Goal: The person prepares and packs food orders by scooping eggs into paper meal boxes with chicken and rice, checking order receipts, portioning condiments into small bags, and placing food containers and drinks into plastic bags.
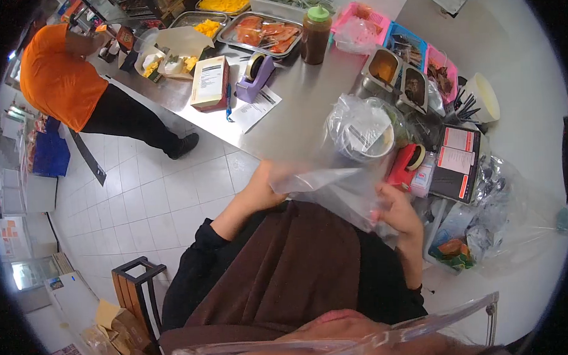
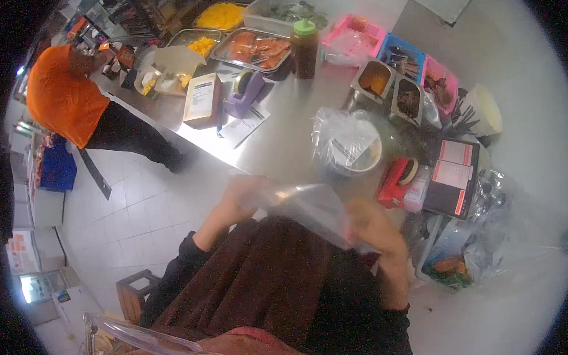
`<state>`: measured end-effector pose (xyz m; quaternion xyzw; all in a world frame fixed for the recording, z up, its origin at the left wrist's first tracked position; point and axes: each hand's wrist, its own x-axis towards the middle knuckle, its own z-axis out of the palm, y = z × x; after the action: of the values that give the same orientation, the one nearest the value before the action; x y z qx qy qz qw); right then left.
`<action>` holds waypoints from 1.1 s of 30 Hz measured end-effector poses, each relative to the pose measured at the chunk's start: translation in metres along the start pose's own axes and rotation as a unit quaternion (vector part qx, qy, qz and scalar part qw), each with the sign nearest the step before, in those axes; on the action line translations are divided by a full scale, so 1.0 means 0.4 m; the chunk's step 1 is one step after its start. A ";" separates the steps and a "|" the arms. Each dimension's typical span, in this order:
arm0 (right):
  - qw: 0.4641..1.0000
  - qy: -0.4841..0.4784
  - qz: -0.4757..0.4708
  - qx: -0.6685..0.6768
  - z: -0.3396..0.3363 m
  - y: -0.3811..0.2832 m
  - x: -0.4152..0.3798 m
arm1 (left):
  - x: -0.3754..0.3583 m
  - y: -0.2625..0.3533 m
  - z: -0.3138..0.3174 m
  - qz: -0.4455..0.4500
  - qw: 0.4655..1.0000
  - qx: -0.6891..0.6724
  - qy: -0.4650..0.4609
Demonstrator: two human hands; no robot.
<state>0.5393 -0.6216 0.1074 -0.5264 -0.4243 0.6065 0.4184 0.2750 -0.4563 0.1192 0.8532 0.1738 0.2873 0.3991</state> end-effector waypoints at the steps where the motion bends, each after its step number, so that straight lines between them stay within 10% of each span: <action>1: 0.993 -0.087 0.009 -0.083 -0.017 -0.033 -0.004 | -0.010 -0.014 0.009 -0.015 0.999 -0.017 0.023; 3: 0.954 -0.202 0.018 -0.220 -0.064 -0.048 -0.022 | -0.034 -0.051 0.031 -0.044 0.995 -0.053 0.070; 5: 0.976 -0.036 -0.146 0.157 -0.054 0.065 -0.072 | -0.036 -0.063 0.029 -0.164 0.965 -0.179 0.101; 8: 0.788 0.019 -0.194 0.584 -0.049 0.151 -0.062 | -0.026 -0.071 0.032 -0.250 0.924 -0.245 0.154; 14: 0.969 0.113 0.034 0.216 0.057 0.078 -0.033 | -0.026 -0.068 0.045 -0.290 0.925 -0.215 0.117; 18: 0.956 0.223 0.032 0.187 0.014 0.134 -0.025 | 0.032 -0.080 0.078 -0.120 0.922 0.120 0.348; 21: 0.943 0.297 0.084 0.121 0.093 0.033 0.033 | 0.039 -0.034 0.127 -0.017 0.933 0.175 0.313; 25: 0.938 0.285 0.097 0.172 0.156 0.066 0.087 | 0.060 0.023 0.191 -0.083 0.989 -0.112 -0.051; 30: 0.938 0.323 -0.063 -0.108 0.021 0.205 0.044 | 0.044 -0.035 0.156 -0.306 0.701 -0.639 0.079; 33: 0.902 0.428 -0.036 -0.038 -0.101 0.154 -0.059 | 0.022 -0.041 0.086 -0.368 0.579 -0.691 0.228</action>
<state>0.5781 -0.6591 0.0516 -0.7346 -0.2459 0.2911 0.5614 0.3024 -0.4615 0.0917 0.0883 0.3068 0.3337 0.8870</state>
